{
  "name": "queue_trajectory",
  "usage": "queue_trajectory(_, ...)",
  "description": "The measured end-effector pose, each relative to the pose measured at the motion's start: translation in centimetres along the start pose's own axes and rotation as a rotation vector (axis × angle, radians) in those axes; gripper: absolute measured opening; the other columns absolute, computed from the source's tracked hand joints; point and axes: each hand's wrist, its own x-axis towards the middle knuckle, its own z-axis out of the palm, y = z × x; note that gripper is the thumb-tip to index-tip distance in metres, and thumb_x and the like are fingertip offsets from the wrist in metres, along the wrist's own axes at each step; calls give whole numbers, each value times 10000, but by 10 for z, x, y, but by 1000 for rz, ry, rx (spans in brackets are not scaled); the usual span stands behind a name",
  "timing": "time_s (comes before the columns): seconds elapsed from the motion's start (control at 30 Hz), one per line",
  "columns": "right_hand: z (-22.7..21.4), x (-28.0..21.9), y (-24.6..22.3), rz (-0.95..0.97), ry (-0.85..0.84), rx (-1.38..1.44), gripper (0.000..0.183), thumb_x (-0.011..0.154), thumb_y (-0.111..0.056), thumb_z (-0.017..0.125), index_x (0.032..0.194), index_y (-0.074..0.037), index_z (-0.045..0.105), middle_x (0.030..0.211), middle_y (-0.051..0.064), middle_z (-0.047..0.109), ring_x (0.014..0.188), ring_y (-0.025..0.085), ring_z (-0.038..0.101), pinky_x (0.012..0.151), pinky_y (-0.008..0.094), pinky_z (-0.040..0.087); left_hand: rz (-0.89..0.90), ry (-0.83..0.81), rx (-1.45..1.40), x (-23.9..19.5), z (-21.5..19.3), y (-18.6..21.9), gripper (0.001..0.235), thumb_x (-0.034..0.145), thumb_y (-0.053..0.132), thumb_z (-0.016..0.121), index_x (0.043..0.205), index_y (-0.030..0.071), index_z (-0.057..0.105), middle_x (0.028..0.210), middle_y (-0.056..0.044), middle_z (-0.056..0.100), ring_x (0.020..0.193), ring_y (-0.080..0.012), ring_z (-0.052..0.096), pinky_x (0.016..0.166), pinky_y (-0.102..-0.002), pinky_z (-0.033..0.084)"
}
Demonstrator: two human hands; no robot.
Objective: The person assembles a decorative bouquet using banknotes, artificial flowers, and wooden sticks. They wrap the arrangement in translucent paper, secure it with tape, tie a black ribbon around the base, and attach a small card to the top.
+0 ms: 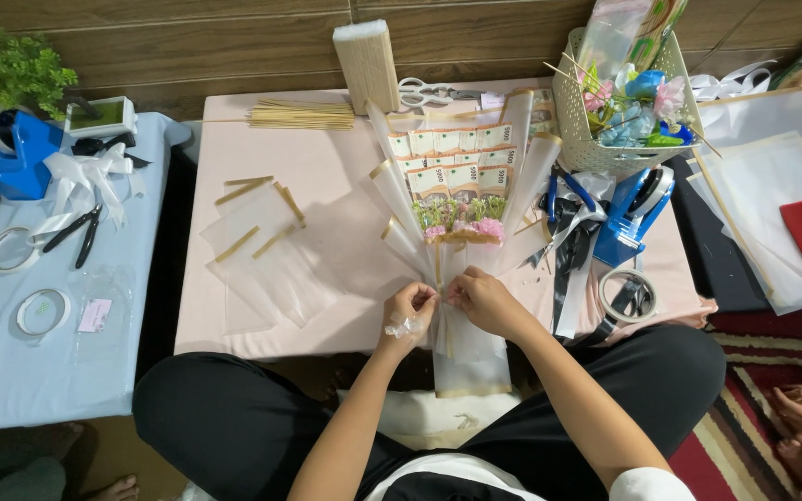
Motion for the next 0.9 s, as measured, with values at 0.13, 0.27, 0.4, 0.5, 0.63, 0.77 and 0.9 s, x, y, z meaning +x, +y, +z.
queue_trajectory(0.13, 3, 5, 3, 18, -9, -9, 105, 965, -157, 663, 997, -63, 695, 924, 151, 709, 867, 321, 745, 762, 415, 618, -35, 3, 18, -1, -5, 6, 82, 864, 233, 776, 885, 161, 743, 825, -30, 764, 799, -158, 726, 721, -303, 594)
queue_trajectory(0.27, 4, 8, 4, 24, -10, 22, 107, 980, -134, 631, 1018, -51, 686, 889, 150, 711, 870, 335, 750, 767, 411, 614, -109, -7, 13, 5, -3, -3, 109, 862, 255, 763, 901, 153, 754, 845, -34, 762, 809, -162, 710, 733, -318, 582)
queue_trajectory(0.4, 6, 6, 4, 31, -1, 34, 183, 977, -110, 614, 1153, -61, 598, 841, 154, 720, 835, 337, 751, 750, 438, 614, -205, -21, -3, 2, -3, -3, 155, 860, 312, 746, 906, 165, 763, 838, 2, 749, 826, -137, 682, 739, -315, 560)
queue_trajectory(0.5, 15, 8, 12, 19, 12, 13, 227, 962, -102, 623, 1153, -98, 500, 811, 128, 721, 788, 324, 751, 709, 428, 609, -250, -37, 6, 2, -5, 2, 150, 857, 324, 738, 914, 191, 775, 845, 10, 754, 838, -136, 683, 739, -305, 556)
queue_trajectory(0.63, 20, 12, 17, 29, 16, -25, 226, 961, -119, 628, 1118, -125, 465, 792, 107, 718, 763, 302, 753, 692, 409, 609, -285, -50, 13, 6, -4, -1, 174, 856, 359, 739, 928, 206, 780, 862, 13, 757, 854, -139, 685, 740, -304, 552)
queue_trajectory(0.77, 14, 9, 4, 34, 39, -58, 227, 954, -133, 648, 1081, -100, 462, 783, 139, 723, 753, 328, 758, 676, 428, 622, -282, -56, 46, 5, -6, 3, 228, 853, 378, 723, 957, 186, 789, 876, -23, 766, 933, -206, 709, 804, -343, 552)
queue_trajectory(0.9, 15, 10, 0, 61, 48, -96, 233, 952, -135, 657, 1074, -91, 463, 806, 138, 724, 766, 321, 764, 677, 415, 633, -302, -47, 74, 9, -3, -5, 232, 835, 395, 722, 942, 201, 790, 850, -11, 767, 943, -218, 718, 810, -354, 560)
